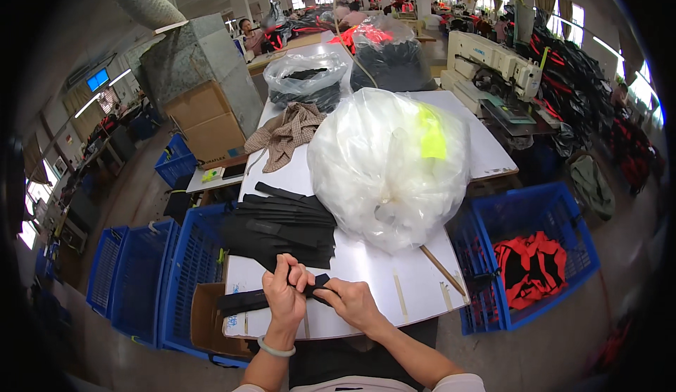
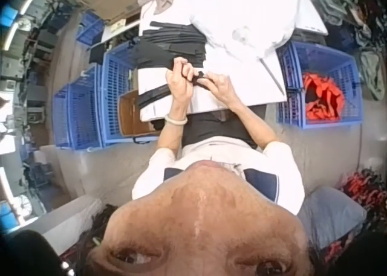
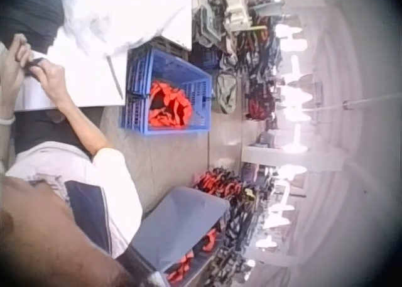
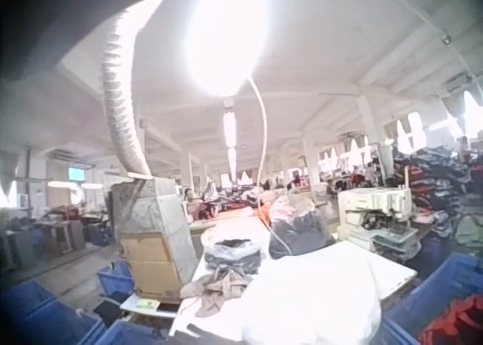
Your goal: Applying white adhesive strips to black fabric straps on a workbench.
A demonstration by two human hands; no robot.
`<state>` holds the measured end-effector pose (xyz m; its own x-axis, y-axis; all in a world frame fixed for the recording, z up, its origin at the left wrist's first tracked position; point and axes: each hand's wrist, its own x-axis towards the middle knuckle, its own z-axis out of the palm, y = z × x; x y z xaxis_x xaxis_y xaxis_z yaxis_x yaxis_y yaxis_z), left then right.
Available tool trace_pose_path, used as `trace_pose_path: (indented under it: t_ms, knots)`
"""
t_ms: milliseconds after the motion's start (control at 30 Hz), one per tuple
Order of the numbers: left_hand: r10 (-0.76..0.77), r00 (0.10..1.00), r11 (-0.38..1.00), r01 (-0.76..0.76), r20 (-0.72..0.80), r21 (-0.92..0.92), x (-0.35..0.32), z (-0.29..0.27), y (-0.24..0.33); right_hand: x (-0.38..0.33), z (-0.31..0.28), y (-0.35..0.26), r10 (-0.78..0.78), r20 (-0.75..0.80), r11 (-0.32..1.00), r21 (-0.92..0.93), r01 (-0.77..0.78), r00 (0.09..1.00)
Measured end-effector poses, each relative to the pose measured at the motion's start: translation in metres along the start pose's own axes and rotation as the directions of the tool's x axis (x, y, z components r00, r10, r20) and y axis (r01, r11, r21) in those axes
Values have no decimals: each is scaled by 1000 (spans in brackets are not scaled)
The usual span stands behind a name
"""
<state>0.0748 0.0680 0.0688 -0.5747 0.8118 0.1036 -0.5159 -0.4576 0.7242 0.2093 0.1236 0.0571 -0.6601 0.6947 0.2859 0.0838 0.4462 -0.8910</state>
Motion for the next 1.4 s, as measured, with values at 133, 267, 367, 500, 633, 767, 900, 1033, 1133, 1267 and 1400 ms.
trace_pose_path:
  t_ms: [133, 267, 367, 500, 633, 767, 900, 1033, 1133, 1267, 1400]
  knots:
    - [-5, 1000, 999, 4, -27, -31, 0, 15, -9, -3, 4, 19, -72, -165, 996, -61, 63, 984]
    - [-57, 998, 997, 58, -18, 46, 2, 40, 1, -2, -12, 21, 247, -38, 829, 526, -191, 968]
    - [-94, 994, 996, 94, 48, 7, 1, 24, -6, -8, -22, 11, 321, 100, 696, 650, -306, 942]
    - [-117, 989, 990, 123, 87, -70, 1, 14, -17, -25, -4, 20, 54, -139, 980, 198, -25, 989]
    - [-40, 987, 998, 33, -154, -49, 1, 29, -22, -27, -6, 15, -180, -267, 982, -110, 155, 947]
    - [-129, 992, 969, 129, 14, -209, 0, 27, -25, -29, -14, 13, -117, -248, 986, -141, 84, 962]
    - [-213, 976, 976, 214, 45, -31, -12, 18, -46, -32, -11, 32, 196, -179, 953, 266, -144, 964]
    - [-225, 954, 971, 236, -201, 31, -6, 16, -54, -35, -10, 34, 224, -148, 938, 300, -172, 963]
    - [-227, 924, 971, 241, -307, 6, 5, -4, -53, -10, -36, 52, 176, -272, 971, 206, -121, 946]
    - [-310, 896, 947, 319, -319, -23, -4, -6, -48, 70, -69, 85, 128, -494, 991, 24, -134, 860]
    - [-411, 874, 908, 418, -259, -30, -14, 1, -58, 119, -58, 140, 203, -484, 878, -294, -376, 851]
